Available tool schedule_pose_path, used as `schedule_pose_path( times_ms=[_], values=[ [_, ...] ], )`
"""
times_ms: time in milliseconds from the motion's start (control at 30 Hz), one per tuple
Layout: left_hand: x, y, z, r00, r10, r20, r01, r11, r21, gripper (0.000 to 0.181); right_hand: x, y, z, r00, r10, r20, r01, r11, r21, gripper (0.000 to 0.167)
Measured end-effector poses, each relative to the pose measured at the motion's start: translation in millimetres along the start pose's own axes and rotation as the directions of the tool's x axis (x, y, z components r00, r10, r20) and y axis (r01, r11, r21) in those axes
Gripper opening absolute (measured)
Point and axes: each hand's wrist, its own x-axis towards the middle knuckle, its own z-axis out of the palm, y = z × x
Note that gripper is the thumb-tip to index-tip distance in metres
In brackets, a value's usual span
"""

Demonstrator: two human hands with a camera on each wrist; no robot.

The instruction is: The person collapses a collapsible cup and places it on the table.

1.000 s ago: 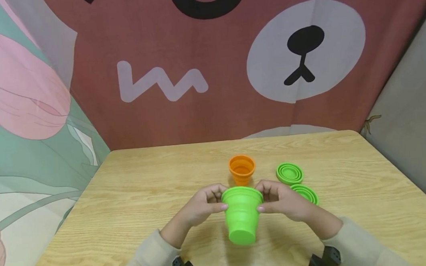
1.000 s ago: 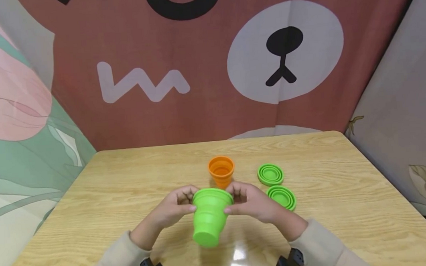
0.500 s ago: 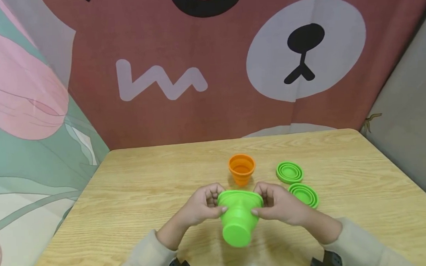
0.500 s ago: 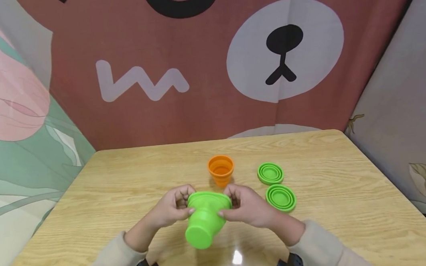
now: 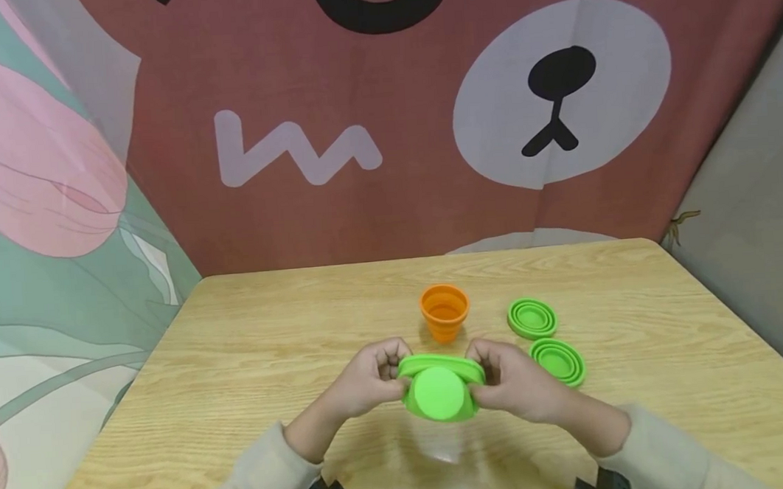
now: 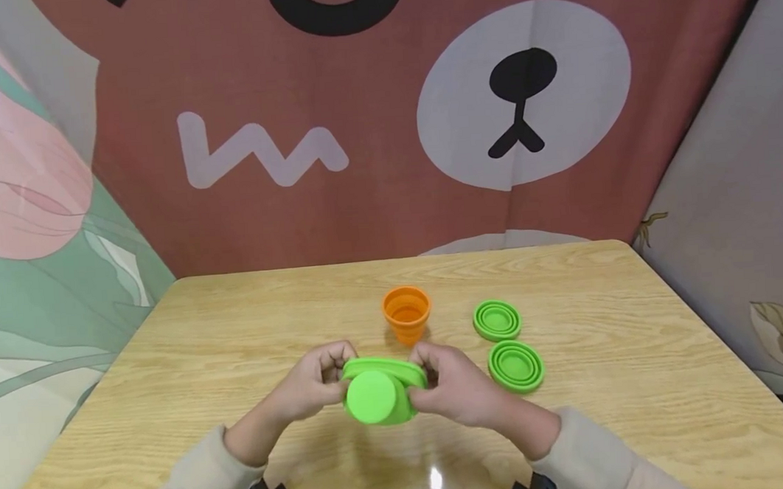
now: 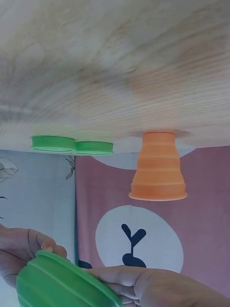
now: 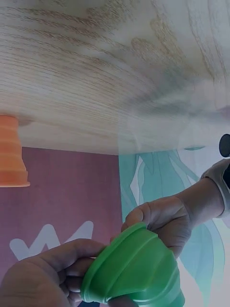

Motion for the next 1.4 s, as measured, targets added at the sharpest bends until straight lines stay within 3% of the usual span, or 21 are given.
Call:
schedule_pose_path(
  times_ms=[133, 300, 567, 733, 833, 900, 1067, 1300, 1400],
  values=[
    [-0.3, -1.7, 0.2, 1.000, -0.007, -0.018, 0.007, 1.000, -0.013, 0.012, 0.4, 1.9, 0.4, 0.999, -0.008, -0.036, 0.008, 1.000, 0.000, 0.010],
    [1.0, -5.5, 2.5, 1.000, 0.017, 0.006, -0.017, 0.995, -0.095, 0.018, 2.0, 8.5, 0.3, 0.998, -0.018, -0.060, 0.024, 0.994, 0.106, 0.010],
    [2.3, -13.5, 5.0, 0.989, 0.081, 0.121, -0.038, 0.946, -0.323, 0.014, 1.4, 13.3, 1.1, 0.998, -0.056, -0.021, 0.060, 0.954, 0.295, 0.015],
    [0.9, -14.3, 1.5, 0.968, 0.157, 0.198, -0.066, 0.913, -0.402, 0.012, 0.0, 14.8, -2.4, 0.982, -0.168, 0.081, 0.120, 0.903, 0.413, 0.018],
    [0.7, -13.6, -0.2, 0.961, 0.166, 0.221, -0.055, 0.900, -0.433, 0.012, -0.5, 15.9, -5.1, 0.960, -0.246, 0.137, 0.149, 0.856, 0.494, 0.020],
    [0.6, -12.7, -0.9, 0.963, 0.146, 0.226, -0.032, 0.895, -0.445, 0.016, -0.2, 16.0, -6.0, 0.951, -0.269, 0.156, 0.152, 0.840, 0.520, 0.022],
    [2.5, -11.9, -1.3, 0.960, 0.056, 0.274, 0.074, 0.895, -0.441, 0.022, 1.4, 15.2, -5.7, 0.960, -0.209, 0.188, 0.101, 0.880, 0.464, 0.019],
    [6.5, -12.4, -1.3, 0.917, -0.021, 0.399, 0.208, 0.878, -0.430, 0.029, 5.4, 17.3, -3.4, 0.941, -0.182, 0.285, 0.046, 0.905, 0.423, 0.016],
    [8.0, -13.3, 0.3, 0.909, -0.054, 0.413, 0.239, 0.880, -0.411, 0.028, 5.3, 15.6, -3.2, 0.945, -0.149, 0.291, 0.029, 0.925, 0.379, 0.022]
  ],
)
